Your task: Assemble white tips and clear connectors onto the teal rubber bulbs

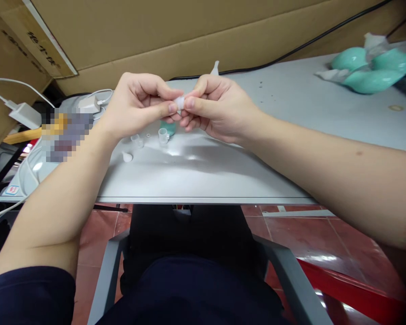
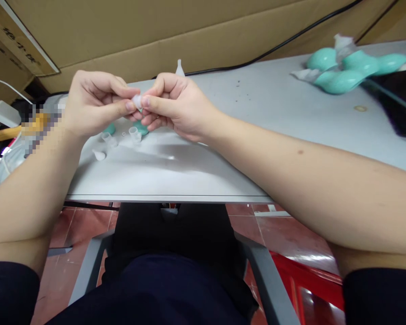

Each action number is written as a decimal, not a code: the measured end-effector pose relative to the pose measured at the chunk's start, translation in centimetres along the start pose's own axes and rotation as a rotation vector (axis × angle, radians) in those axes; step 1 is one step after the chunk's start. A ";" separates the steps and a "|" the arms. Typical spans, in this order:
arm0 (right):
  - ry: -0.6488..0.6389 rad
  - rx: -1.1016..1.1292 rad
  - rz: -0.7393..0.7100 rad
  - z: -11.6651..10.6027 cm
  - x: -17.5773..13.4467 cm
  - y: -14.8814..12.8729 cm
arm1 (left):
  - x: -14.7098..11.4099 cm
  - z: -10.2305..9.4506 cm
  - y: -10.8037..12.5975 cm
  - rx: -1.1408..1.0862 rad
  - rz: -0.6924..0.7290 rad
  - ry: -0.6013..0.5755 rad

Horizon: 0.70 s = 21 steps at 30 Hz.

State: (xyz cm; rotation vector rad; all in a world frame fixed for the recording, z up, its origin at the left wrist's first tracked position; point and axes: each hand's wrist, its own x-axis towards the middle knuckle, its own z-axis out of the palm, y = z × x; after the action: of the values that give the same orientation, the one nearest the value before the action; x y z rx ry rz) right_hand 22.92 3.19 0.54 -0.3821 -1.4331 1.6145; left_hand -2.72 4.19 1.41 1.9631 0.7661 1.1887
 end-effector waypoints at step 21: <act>0.028 -0.182 -0.201 0.1 -0.6 -0.7 | 0.2 0.1 0.1 -0.049 0.013 -0.032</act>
State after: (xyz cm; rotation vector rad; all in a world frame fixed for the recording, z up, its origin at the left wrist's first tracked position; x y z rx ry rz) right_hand 23.46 2.64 1.01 -0.3514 -1.5508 1.3186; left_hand -2.55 4.23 1.59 1.9453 0.7025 1.1700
